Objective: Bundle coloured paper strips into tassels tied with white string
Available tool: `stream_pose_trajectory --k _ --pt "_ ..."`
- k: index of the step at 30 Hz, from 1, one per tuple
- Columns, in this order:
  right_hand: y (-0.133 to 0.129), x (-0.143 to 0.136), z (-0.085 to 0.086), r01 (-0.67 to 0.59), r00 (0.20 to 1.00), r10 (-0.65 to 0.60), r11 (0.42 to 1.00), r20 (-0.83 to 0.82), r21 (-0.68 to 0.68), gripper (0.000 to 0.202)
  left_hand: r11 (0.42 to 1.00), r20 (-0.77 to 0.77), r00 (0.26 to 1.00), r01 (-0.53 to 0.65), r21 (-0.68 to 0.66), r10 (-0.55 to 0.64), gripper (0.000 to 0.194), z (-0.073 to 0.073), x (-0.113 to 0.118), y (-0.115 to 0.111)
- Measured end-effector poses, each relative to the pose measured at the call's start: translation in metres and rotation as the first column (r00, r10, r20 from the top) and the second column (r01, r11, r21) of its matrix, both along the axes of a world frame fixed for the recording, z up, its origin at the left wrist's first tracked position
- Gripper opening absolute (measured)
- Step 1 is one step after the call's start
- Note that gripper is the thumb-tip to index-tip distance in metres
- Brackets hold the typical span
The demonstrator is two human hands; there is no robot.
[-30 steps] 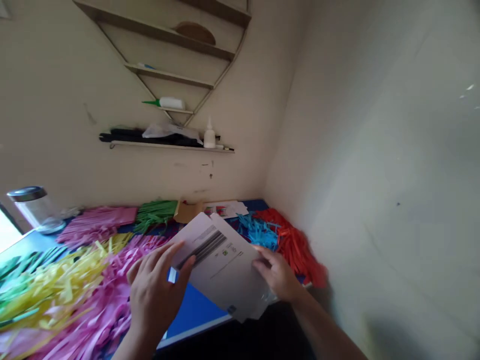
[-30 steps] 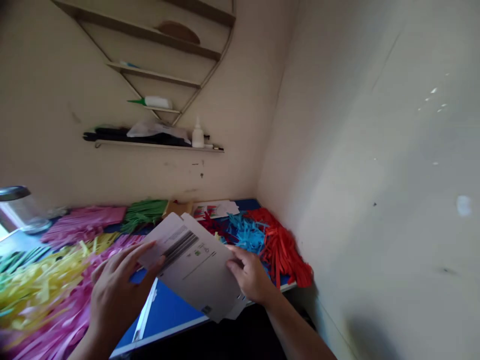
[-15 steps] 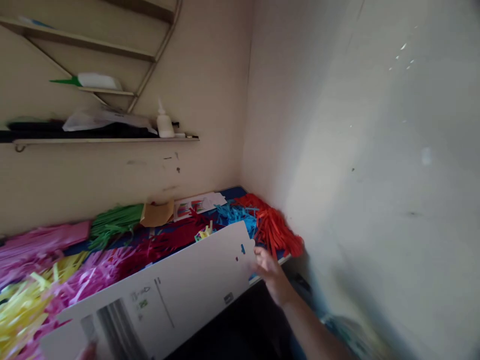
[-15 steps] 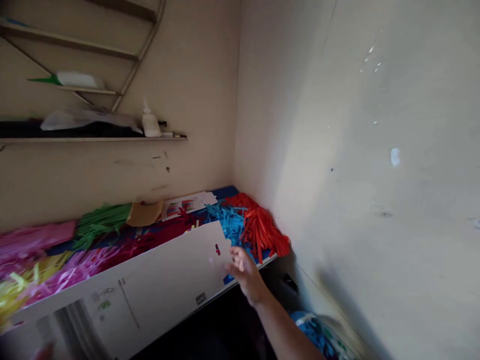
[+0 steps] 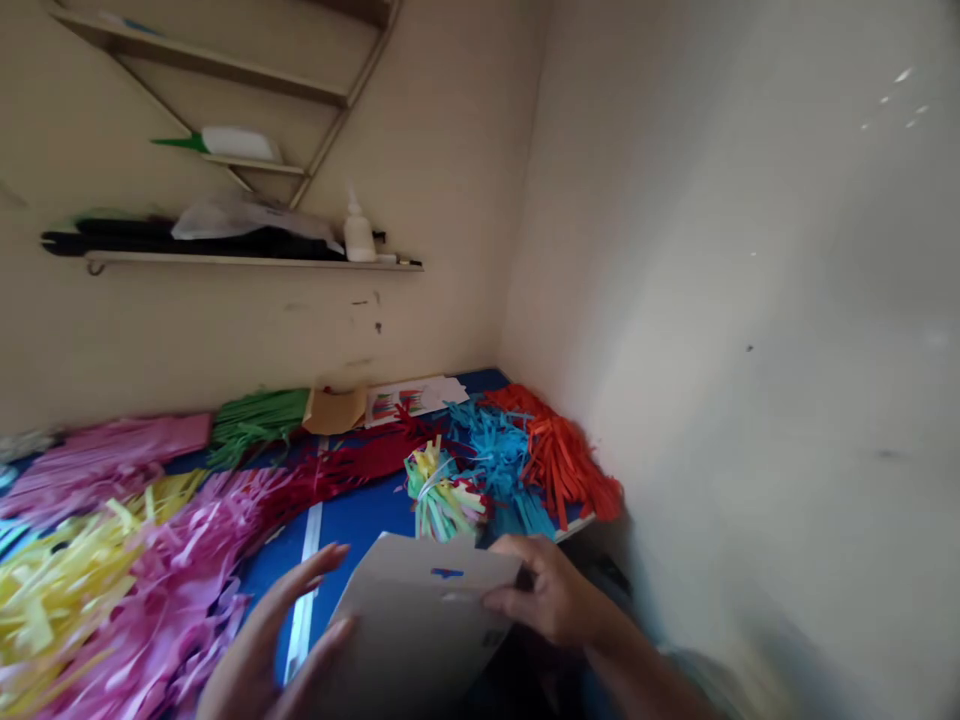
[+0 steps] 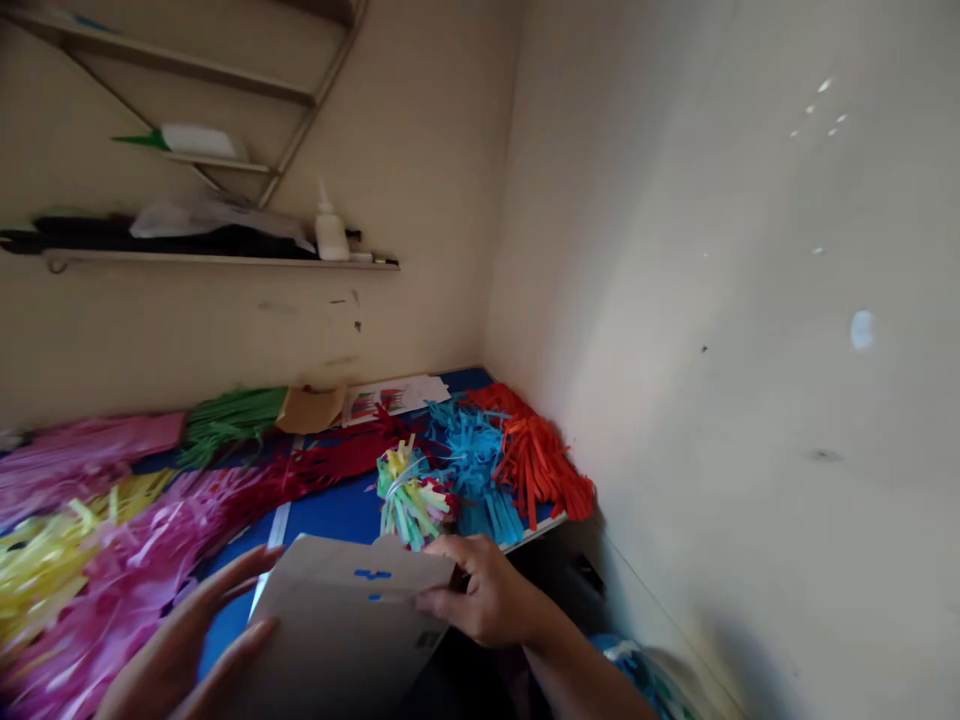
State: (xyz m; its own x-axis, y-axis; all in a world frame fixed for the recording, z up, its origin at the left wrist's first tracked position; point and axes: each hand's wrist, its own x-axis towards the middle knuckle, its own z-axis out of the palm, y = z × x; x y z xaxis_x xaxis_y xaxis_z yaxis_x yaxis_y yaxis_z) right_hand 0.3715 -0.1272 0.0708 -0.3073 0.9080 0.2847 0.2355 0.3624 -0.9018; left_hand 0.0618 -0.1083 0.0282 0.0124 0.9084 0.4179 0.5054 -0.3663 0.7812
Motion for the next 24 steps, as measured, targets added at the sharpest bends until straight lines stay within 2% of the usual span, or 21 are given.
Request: stream_pose_trajectory --k 1,2,3,4,5,6,7,8,9,11,15,18,21,22,24 --pt "0.004 -0.004 0.002 -0.011 1.000 0.011 1.000 0.008 -0.008 0.019 0.997 0.035 0.997 0.070 -0.018 -0.070 0.047 0.007 0.011 0.004" --pt "0.007 -0.008 0.004 -0.007 1.000 0.007 1.000 -0.001 -0.018 0.021 0.997 0.070 0.994 0.079 -0.004 -0.079 0.045 0.013 0.021 0.008" --pt "0.011 -0.010 0.007 0.003 1.000 -0.003 1.000 -0.016 -0.026 0.023 0.997 0.074 0.996 0.045 0.067 -0.050 0.045 0.019 0.030 0.011" --pt "0.014 -0.012 0.009 0.010 0.999 -0.011 0.999 -0.031 -0.033 0.025 0.981 0.041 0.999 -0.035 0.192 0.027 0.046 0.023 0.037 0.013" --pt "0.017 -0.014 0.012 0.010 0.999 -0.011 0.999 -0.042 -0.037 0.027 0.929 -0.028 0.992 -0.106 0.355 0.124 0.046 0.027 0.042 0.015" --pt "0.019 -0.014 0.014 -0.003 0.999 0.002 0.999 -0.043 -0.043 0.029 0.846 -0.124 0.970 -0.117 0.521 0.210 0.046 0.030 0.046 0.015" --pt "0.021 -0.015 0.017 -0.025 0.999 0.023 0.999 -0.035 -0.045 0.031 0.759 -0.227 0.933 -0.069 0.647 0.279 0.044 0.033 0.047 0.016" --pt "0.023 -0.016 0.020 -0.048 0.999 0.047 0.998 -0.021 -0.043 0.032 0.698 -0.327 0.891 0.017 0.716 0.315 0.040 0.035 0.048 0.016" --pt "0.025 -0.017 0.023 -0.067 0.998 0.067 0.997 0.000 -0.036 0.034 0.676 -0.419 0.853 0.112 0.729 0.311 0.036 0.038 0.049 0.017" --pt "0.029 -0.020 0.027 -0.079 0.995 0.079 0.997 0.061 -0.004 0.034 0.708 -0.540 0.811 0.243 0.663 0.227 0.029 0.045 0.048 0.018" --pt "0.031 -0.031 0.030 -0.087 0.980 0.070 0.993 0.184 0.084 0.025 0.771 -0.584 0.805 0.302 0.560 0.109 0.018 0.064 0.043 0.018" --pt "0.029 -0.046 0.032 -0.058 0.972 0.032 0.993 0.232 0.107 0.019 0.804 -0.629 0.777 0.363 0.471 0.018 0.020 0.071 0.042 0.009" --pt "0.026 -0.063 0.037 -0.058 0.971 0.030 0.992 0.237 0.115 0.021 0.834 -0.682 0.721 0.447 0.323 -0.122 0.016 0.065 0.040 -0.002" --pt "0.025 -0.067 0.037 -0.099 0.972 0.072 0.989 0.225 0.113 0.022 0.842 -0.699 0.693 0.475 0.257 -0.177 0.012 0.059 0.036 -0.005" --pt "0.027 -0.067 0.034 -0.263 0.954 0.247 0.962 0.169 0.078 0.028 0.870 -0.689 0.684 0.467 0.160 -0.241 0.010 0.047 0.019 -0.008"
